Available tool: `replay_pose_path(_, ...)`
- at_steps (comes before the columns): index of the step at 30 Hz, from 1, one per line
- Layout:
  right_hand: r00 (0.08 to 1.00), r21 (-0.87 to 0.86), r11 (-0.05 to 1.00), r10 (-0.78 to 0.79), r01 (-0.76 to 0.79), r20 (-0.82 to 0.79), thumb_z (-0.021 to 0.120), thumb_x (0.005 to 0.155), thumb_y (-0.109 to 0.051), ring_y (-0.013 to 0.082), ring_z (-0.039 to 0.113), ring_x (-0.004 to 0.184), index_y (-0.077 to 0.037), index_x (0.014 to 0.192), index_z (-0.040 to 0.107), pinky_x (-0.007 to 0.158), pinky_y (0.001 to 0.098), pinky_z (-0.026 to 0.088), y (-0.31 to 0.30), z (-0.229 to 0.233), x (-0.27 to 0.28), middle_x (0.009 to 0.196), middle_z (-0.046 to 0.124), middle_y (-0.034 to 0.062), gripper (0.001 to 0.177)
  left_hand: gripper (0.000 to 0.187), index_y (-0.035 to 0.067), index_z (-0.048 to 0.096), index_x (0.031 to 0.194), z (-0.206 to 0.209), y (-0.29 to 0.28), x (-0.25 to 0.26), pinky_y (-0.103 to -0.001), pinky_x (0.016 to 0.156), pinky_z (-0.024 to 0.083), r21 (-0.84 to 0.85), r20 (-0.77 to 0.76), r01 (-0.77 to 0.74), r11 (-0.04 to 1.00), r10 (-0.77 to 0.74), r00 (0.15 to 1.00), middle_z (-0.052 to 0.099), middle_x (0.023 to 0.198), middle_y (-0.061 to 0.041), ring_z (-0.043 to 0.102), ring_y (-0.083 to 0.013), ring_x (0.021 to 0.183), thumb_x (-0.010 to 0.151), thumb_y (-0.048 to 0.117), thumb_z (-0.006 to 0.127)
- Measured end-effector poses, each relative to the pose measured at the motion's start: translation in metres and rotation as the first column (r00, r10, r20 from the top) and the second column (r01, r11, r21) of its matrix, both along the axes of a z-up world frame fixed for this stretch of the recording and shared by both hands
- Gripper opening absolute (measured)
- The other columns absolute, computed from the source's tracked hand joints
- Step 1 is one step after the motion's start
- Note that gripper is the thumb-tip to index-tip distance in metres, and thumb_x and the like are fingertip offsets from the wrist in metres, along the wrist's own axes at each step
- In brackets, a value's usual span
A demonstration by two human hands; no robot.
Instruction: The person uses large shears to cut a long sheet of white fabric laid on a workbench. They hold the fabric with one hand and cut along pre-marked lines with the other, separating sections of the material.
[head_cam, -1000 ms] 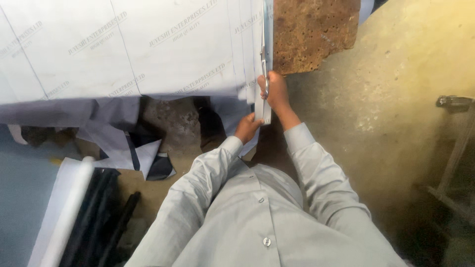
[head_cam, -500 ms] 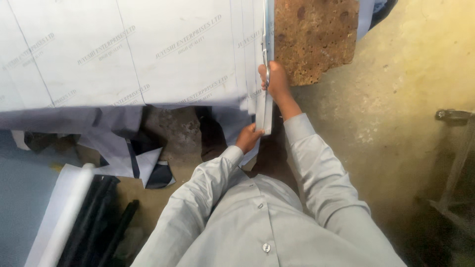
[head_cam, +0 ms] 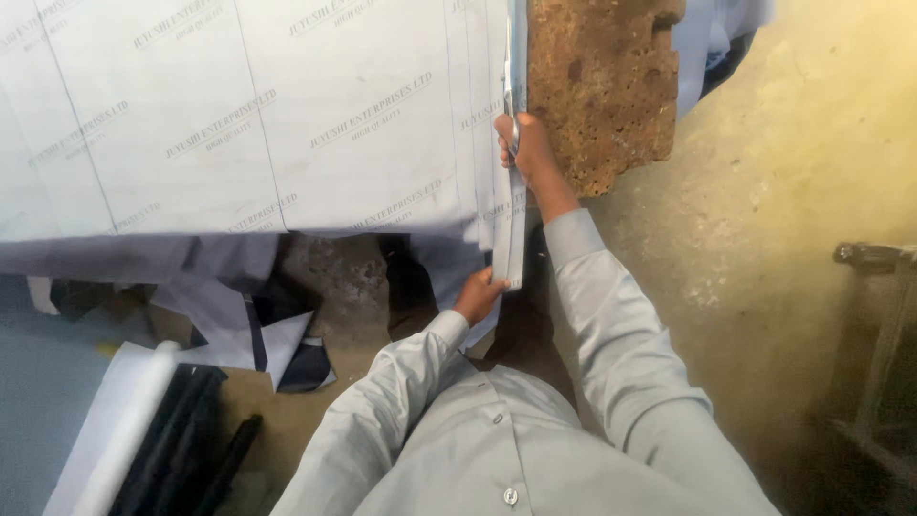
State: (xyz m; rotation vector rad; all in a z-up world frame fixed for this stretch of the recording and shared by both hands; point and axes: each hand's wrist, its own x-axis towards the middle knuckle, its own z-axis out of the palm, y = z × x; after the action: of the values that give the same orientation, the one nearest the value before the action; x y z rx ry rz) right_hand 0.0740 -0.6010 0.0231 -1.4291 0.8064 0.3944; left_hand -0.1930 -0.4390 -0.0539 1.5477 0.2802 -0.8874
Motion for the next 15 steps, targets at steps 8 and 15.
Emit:
replay_pose_path(8,1.0,-0.041,0.999,-0.009,0.009,0.007,0.072,0.084,-0.026,0.0163,0.06,0.045,-0.013,0.069,0.053,0.041,0.026,0.053,-0.005,-0.01,0.001,0.054,0.055,0.0058,0.027,0.037,0.004,0.076,0.129,-0.017,0.0,-0.007,-0.047,0.101,0.056,-0.019,-0.008,0.009,1.0,-0.009,1.0,0.081,0.116,-0.015,0.073,-0.026,0.116,0.096,0.018,0.078)
replay_pose_path(15,0.999,-0.115,0.993,0.032,-0.028,0.031,0.076,0.082,-0.022,0.0161,0.061,0.042,-0.012,0.069,0.058,0.039,0.0273,0.055,-0.008,-0.033,0.002,0.051,0.056,0.0067,0.024,0.031,0.001,0.076,0.125,-0.016,0.004,-0.001,-0.047,0.1,0.056,-0.063,0.005,-0.007,0.998,0.008,1.0,0.08,0.111,-0.016,0.071,-0.0233,0.11,0.096,0.013,0.077)
